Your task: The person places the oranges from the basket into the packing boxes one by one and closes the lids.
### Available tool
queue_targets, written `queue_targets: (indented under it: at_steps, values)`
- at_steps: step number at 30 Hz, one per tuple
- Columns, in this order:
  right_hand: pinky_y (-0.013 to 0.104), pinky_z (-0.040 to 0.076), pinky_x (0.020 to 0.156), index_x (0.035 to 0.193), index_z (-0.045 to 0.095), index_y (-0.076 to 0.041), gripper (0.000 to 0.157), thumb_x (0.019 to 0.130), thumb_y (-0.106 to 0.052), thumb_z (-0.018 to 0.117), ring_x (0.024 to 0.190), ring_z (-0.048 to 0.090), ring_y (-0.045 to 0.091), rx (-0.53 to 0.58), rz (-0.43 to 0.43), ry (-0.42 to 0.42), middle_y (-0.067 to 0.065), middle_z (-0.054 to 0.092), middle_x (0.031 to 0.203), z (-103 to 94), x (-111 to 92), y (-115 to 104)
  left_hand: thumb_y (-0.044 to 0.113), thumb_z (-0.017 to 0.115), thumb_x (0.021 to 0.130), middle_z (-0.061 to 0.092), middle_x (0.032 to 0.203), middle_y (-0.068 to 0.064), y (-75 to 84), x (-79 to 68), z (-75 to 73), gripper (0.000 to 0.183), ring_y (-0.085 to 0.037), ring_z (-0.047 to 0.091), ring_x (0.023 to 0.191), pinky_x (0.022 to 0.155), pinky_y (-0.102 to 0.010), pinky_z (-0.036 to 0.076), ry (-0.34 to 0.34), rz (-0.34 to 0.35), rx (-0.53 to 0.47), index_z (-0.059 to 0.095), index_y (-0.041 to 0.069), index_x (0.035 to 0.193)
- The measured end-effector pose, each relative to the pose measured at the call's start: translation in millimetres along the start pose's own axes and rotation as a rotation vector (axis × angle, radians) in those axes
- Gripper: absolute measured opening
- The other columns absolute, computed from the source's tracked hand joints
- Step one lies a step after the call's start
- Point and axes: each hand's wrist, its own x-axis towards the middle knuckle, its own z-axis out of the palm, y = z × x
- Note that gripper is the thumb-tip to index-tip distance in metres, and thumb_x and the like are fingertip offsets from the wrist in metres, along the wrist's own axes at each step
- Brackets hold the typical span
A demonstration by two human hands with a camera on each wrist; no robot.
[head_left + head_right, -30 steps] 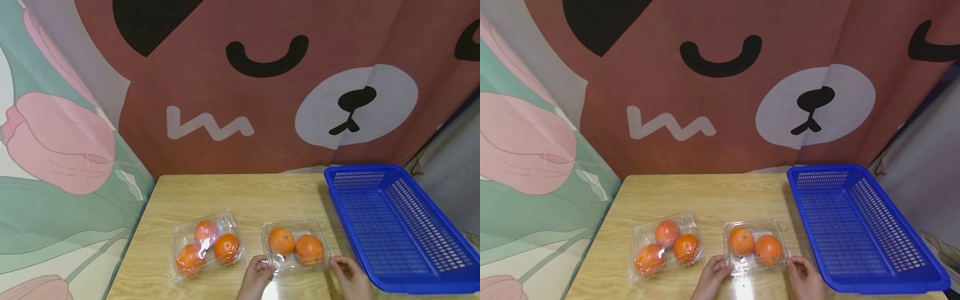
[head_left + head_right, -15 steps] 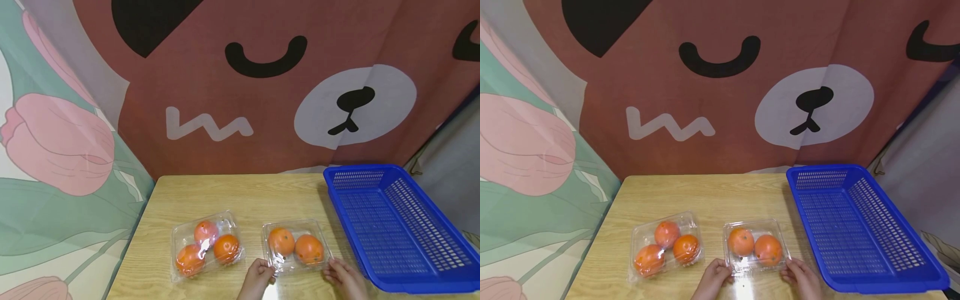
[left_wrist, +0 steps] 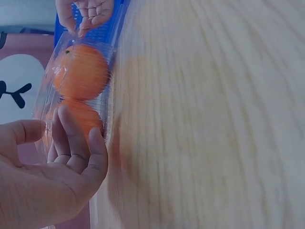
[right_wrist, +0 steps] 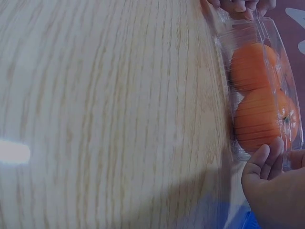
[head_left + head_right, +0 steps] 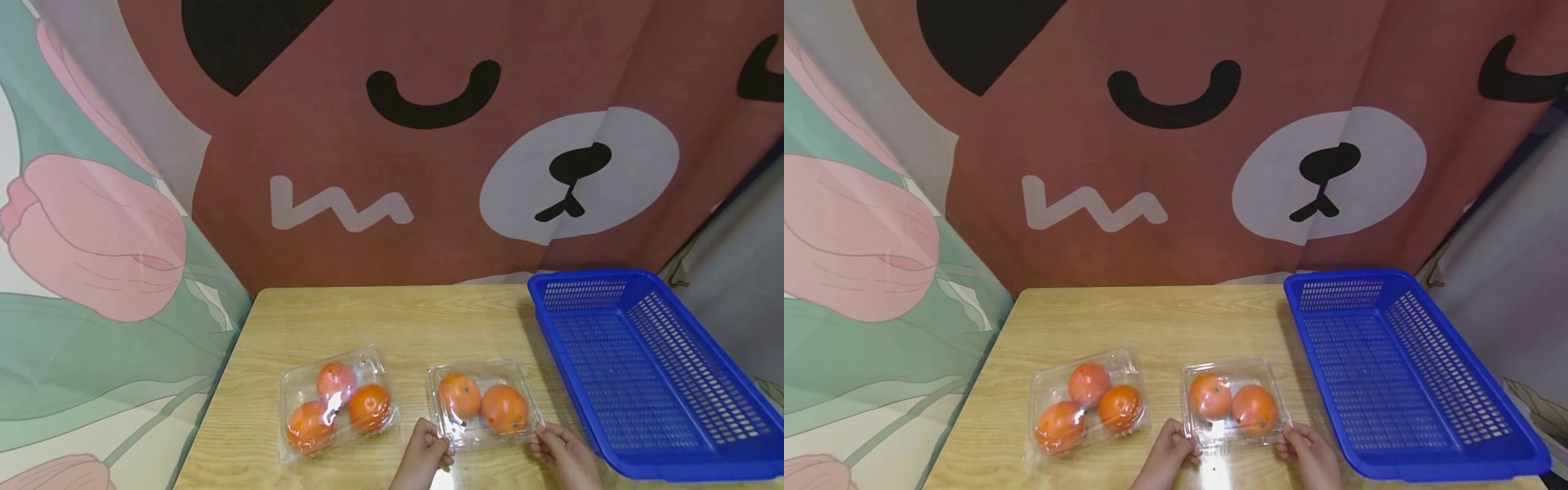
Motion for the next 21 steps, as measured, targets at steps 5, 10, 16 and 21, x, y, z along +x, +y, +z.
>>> queue_targets:
  at_steps: [5, 10, 16, 21]
  values:
    - [0.026, 0.054, 0.071, 0.104, 0.057, 0.004, 0.015, 0.102, -0.003, 0.044, 0.074, 0.062, 0.009, -0.008, -0.013, 0.001, 0.001, 0.063, 0.082, -1.4, 1.5, 2.0, -0.007, 0.05, 0.088, 0.054, 0.07, -0.001, 1.4, -0.6, -0.3, 0.018, -0.008, 0.053, 0.057, 0.056, -0.019, 0.045, -0.024, 0.015, -0.008, 0.039, 0.008, 0.089]
    - [0.025, 0.054, 0.07, 0.103, 0.056, 0.006, 0.015, 0.099, -0.001, 0.043, 0.072, 0.063, 0.008, -0.001, -0.037, 0.019, 0.002, 0.064, 0.079, -1.9, 2.3, 5.1, -0.008, 0.049, 0.087, 0.056, 0.071, -0.002, 0.8, 0.7, -0.9, 0.019, -0.009, 0.05, 0.056, 0.053, -0.018, 0.042, -0.023, 0.035, 0.02, 0.039, 0.008, 0.088]
    - [0.025, 0.054, 0.069, 0.101, 0.058, 0.005, 0.015, 0.099, 0.0, 0.044, 0.071, 0.063, 0.008, 0.004, -0.039, 0.028, 0.001, 0.065, 0.078, -1.9, 2.8, 7.1, -0.008, 0.05, 0.087, 0.057, 0.071, -0.002, -0.2, 1.3, -0.7, 0.018, -0.009, 0.048, 0.054, 0.05, -0.018, 0.04, -0.009, 0.037, 0.042, 0.04, 0.007, 0.088]
    - [0.026, 0.054, 0.069, 0.104, 0.056, 0.006, 0.015, 0.101, -0.004, 0.046, 0.072, 0.063, 0.008, -0.005, -0.032, 0.032, 0.001, 0.064, 0.08, -0.3, 2.1, 6.2, -0.006, 0.052, 0.091, 0.06, 0.074, -0.005, -2.0, 1.3, -1.4, 0.014, -0.009, 0.051, 0.056, 0.055, -0.018, 0.044, 0.009, 0.032, 0.023, 0.043, 0.004, 0.09]
